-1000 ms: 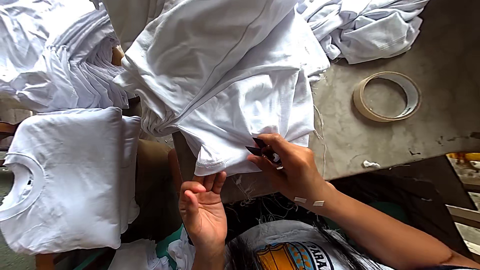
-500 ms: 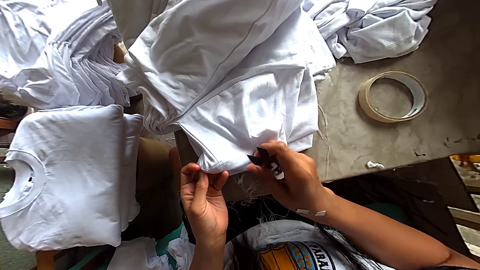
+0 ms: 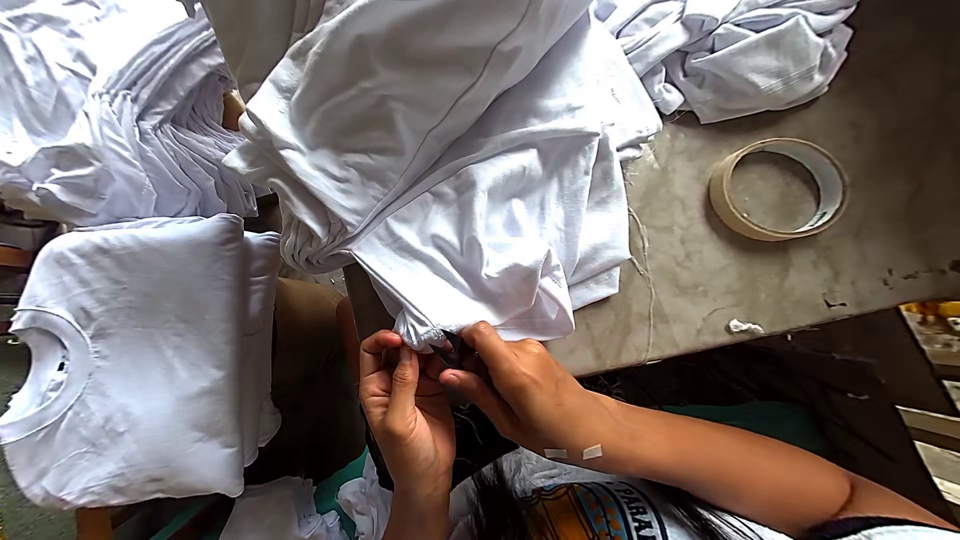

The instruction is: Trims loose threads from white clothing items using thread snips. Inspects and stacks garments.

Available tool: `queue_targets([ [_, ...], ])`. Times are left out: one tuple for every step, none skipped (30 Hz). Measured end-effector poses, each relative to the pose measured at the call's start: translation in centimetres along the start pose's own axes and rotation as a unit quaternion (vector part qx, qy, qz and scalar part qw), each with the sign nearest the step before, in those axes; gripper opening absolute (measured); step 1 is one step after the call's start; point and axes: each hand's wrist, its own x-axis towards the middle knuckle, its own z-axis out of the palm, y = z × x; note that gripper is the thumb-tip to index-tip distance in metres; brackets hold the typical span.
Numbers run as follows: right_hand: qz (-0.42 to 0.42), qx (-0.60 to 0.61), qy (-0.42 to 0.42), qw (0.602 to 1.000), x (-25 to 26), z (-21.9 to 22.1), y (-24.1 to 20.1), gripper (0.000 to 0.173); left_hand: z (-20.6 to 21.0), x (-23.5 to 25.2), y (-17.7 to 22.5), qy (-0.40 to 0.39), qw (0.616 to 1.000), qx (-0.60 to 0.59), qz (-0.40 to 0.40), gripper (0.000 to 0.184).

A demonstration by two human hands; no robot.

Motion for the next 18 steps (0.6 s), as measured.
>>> queue_targets([
  [-0.003,-0.010,0.006,1.000,0.1,0.2,0.0,0.030,0.0,0.0,0.0,0.000,1.000,0.000,0.001,0.018],
  [-0.006,-0.019,0.012,1.000,0.1,0.3,0.1,0.029,0.0,0.0,0.0,-0.002,1.000,-0.003,0.001,0.017],
  [-0.008,-0.024,0.016,1.000,0.2,0.4,0.2,0.028,0.0,0.0,0.0,-0.003,1.000,-0.006,-0.001,0.018],
  [-0.008,-0.025,0.017,1.000,0.2,0.4,0.2,0.027,0.0,0.0,0.0,-0.002,1.000,-0.009,-0.004,0.019],
  [-0.008,-0.026,0.019,0.999,0.1,0.3,0.3,0.028,0.0,0.0,0.1,0.000,1.000,-0.014,-0.011,0.021],
  [-0.011,-0.028,0.023,0.999,0.0,0.3,0.3,0.028,0.0,0.1,0.1,0.001,1.000,-0.020,-0.020,0.022],
  [-0.017,-0.033,0.029,0.999,-0.1,0.3,0.3,0.029,-0.1,0.2,0.2,0.004,0.999,-0.030,-0.034,0.023],
  [-0.028,-0.038,0.034,0.998,-0.3,0.2,0.3,0.029,-0.2,0.3,0.3,0.006,0.998,-0.045,-0.052,0.022],
  [-0.039,-0.042,0.037,0.998,-0.6,0.1,0.3,0.029,-0.5,0.5,0.4,0.009,0.995,-0.063,-0.071,0.019],
  [-0.052,-0.046,0.041,0.997,-1.0,0.0,0.3,0.027,-0.7,0.8,0.6,0.009,0.993,-0.078,-0.086,0.018],
  [-0.062,-0.056,0.050,0.995,-1.3,-0.3,0.4,0.027,-0.8,1.1,0.9,0.003,0.992,-0.084,-0.095,0.019],
  [-0.063,-0.070,0.066,0.993,-1.6,-0.7,0.5,0.027,-0.9,1.3,1.3,-0.007,0.991,-0.084,-0.100,0.020],
  [-0.057,-0.089,0.089,0.990,-1.8,-1.2,0.8,0.027,-1.0,1.6,1.6,-0.018,0.991,-0.078,-0.104,0.023],
  [-0.044,-0.113,0.113,0.986,-1.9,-1.9,1.2,0.027,-1.2,1.8,1.9,-0.029,0.992,-0.055,-0.107,0.025],
  [-0.028,-0.133,0.132,0.982,-2.0,-2.6,1.8,0.027,-1.3,2.0,2.1,-0.039,0.994,-0.008,-0.106,0.026],
  [-0.012,-0.154,0.145,0.977,-1.8,-3.3,2.5,0.029,-1.3,2.2,2.2,-0.052,0.992,0.062,-0.098,0.024],
  [0.001,-0.178,0.148,0.973,-1.5,-3.9,3.2,0.031,-1.3,2.4,2.3,-0.071,0.982,0.157,-0.074,0.018],
  [0.008,-0.198,0.143,0.970,-1.1,-4.4,3.9,0.033,-1.4,2.6,2.2,-0.092,0.957,0.274,-0.028,0.012],
])
